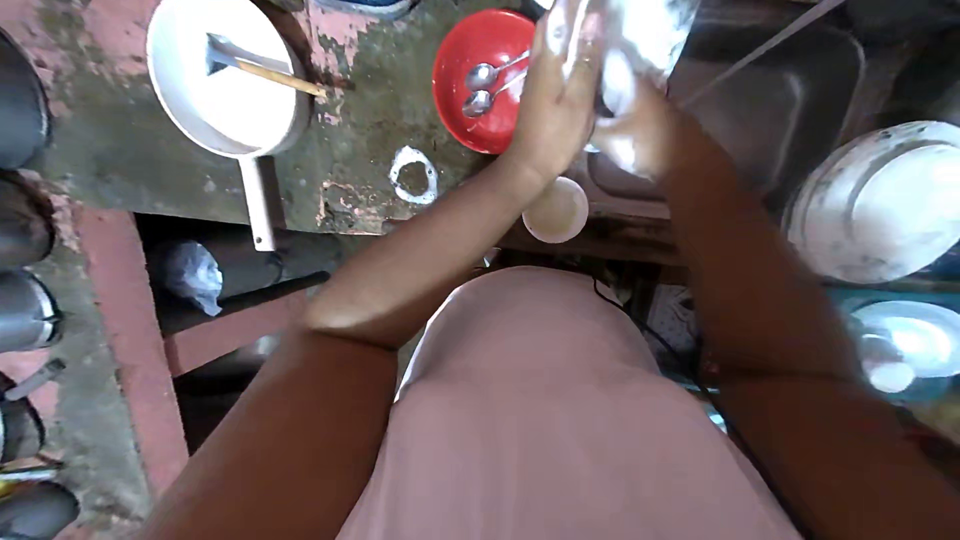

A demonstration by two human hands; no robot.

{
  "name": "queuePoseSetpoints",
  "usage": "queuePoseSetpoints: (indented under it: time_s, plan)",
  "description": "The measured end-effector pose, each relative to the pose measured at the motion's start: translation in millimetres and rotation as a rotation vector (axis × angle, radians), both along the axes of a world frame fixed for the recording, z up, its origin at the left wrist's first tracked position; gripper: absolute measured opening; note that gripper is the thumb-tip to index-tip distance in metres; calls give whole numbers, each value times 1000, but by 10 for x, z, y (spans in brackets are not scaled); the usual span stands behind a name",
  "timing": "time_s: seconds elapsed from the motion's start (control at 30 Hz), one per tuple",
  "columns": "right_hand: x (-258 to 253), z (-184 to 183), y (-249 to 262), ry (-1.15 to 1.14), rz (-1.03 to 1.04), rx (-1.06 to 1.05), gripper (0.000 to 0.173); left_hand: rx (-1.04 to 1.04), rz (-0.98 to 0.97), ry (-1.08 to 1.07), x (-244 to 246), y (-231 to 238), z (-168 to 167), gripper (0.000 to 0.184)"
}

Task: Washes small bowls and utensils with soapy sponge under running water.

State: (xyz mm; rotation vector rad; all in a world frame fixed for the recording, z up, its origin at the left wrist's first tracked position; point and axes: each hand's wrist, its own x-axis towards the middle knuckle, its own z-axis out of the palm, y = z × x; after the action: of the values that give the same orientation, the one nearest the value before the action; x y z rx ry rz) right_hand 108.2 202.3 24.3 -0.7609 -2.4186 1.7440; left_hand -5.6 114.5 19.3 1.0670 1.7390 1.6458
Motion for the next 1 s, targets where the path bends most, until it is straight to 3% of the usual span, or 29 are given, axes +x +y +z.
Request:
queuePoseSetpoints:
  time_s: [0.17, 0.3, 0.37, 0.43, 0.53, 0.6, 0.67, 0.73, 0.8, 0.9, 1.0]
  plan:
    - [5, 88, -187, 88, 92, -43, 55, 158, 78, -168, 306, -195, -161, 53]
    - [153, 232, -62, -449, 405, 480, 27, 133, 181, -267, 314, -434, -194, 53]
    - [135, 197, -27, -566, 321, 751, 26, 64, 212, -387, 449, -519, -173, 54]
    - [33, 138, -90, -450, 196, 874, 40, 29, 234, -495, 621, -525, -179, 54]
    - [-30, 117, -310, -192, 309, 644, 69, 4, 212, -482, 614, -541, -196, 55]
    - [49, 112, -365, -270, 450, 516, 51, -16, 227, -396, 504, -661, -230, 54]
    - [122, 75, -285, -461, 482, 644, 24, -2, 237, -345, 437, -752, -249, 53]
    - [83, 72, -248, -534, 331, 843, 21, -19, 223, -376, 491, -779, -226, 53]
    - [-39, 53, -273, -388, 176, 888, 39, -56, 205, -454, 559, -746, -168, 53]
    - [-125, 24, -413, -3, 53, 709, 60, -58, 132, -459, 509, -746, -126, 56]
    - [-212, 122, -448, -29, -107, 642, 63, -61, 83, -454, 397, -822, -151, 56]
